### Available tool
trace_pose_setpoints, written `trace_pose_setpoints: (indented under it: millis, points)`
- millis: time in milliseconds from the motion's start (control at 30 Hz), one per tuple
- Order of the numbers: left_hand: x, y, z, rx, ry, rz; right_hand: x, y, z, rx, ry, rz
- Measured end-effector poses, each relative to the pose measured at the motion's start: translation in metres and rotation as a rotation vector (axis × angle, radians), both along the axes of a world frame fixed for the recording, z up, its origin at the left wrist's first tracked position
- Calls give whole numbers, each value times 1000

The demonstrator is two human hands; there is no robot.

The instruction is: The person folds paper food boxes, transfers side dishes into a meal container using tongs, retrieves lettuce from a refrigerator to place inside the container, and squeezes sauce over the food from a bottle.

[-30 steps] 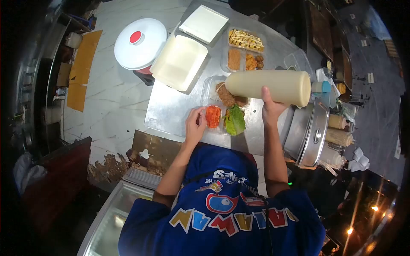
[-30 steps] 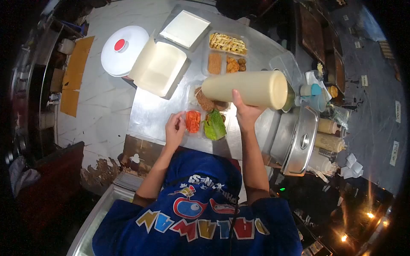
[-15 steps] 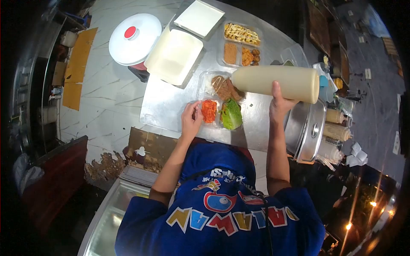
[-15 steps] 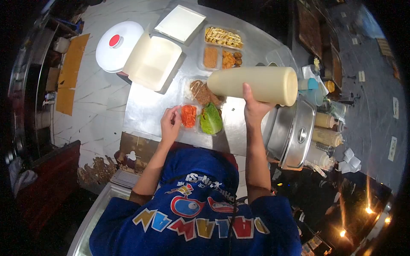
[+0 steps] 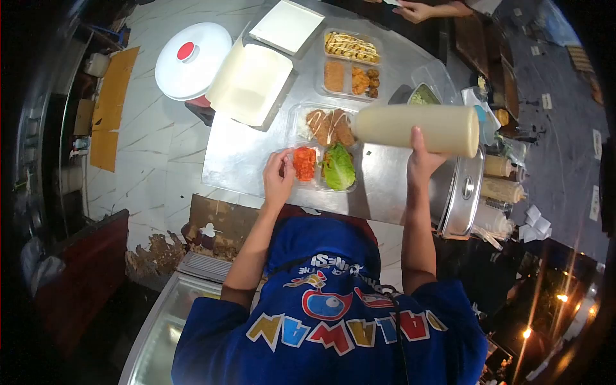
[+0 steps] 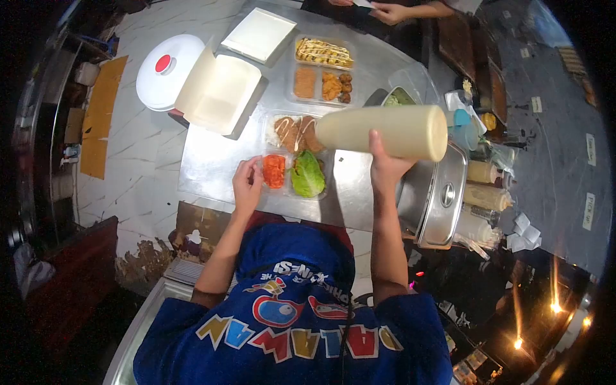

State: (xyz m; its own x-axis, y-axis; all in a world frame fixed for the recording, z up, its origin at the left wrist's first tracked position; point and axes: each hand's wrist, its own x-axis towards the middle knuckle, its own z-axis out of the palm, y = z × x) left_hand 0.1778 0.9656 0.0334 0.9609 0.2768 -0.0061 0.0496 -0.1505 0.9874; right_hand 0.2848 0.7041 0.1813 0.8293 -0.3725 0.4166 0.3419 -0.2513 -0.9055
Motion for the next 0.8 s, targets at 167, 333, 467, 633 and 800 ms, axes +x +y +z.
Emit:
trace_pose_setpoints:
  millis: [167, 333, 467, 633, 800]
  points:
    - [0, -2, -5, 9, -16, 11, -10, -2, -2, 46, -51, 42]
    - [1, 1, -7, 49, -4, -12, 11, -19, -7, 42, -78, -63]
    - [-1, 0, -7, 52, 4, -19, -16, -24, -10, 63, -37, -56]
    - [0, -1, -4, 31, 2, -28, -18, -32, -13, 108, -50, -103]
    - [0, -3, -3, -4, 2, 4, -23, -56, -42, 303, -55, -141]
